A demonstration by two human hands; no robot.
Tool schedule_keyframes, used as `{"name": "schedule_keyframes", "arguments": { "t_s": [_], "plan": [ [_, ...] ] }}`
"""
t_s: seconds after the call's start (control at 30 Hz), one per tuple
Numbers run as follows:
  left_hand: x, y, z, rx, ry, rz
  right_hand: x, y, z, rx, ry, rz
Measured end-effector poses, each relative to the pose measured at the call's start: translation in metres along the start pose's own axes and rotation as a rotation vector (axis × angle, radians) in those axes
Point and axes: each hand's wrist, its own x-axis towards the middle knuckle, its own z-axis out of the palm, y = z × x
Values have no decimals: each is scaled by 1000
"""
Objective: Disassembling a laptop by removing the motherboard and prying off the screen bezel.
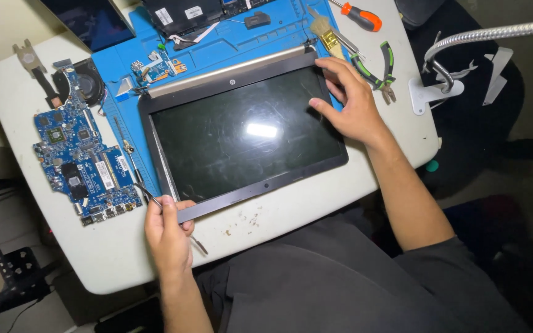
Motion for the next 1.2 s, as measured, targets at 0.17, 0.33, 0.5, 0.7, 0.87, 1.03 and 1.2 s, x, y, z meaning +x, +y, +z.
{"name": "schedule_keyframes", "arguments": {
  "t_s": [0.17,0.33,0.5,0.7,0.87,1.03,1.2],
  "plan": [
    [-17,-24,14,-366,-197,68,1,14,6,106,15,-79],
    [-26,-30,38,-158,-187,84,-2,3,8,-102,-70,-201],
    [-25,-37,43,-302,-137,92,-61,-21,25,-511,-190,-392],
    [-31,-24,47,-385,-125,39,-97,9,34,-624,26,-466],
    [-28,-30,46,-398,-125,25,-102,20,44,-717,81,-488],
    [-24,-37,46,-364,-107,52,-98,32,45,-796,-1,-473],
    [-28,-30,49,-358,-86,44,-89,32,41,-831,-47,-563]
  ]
}}
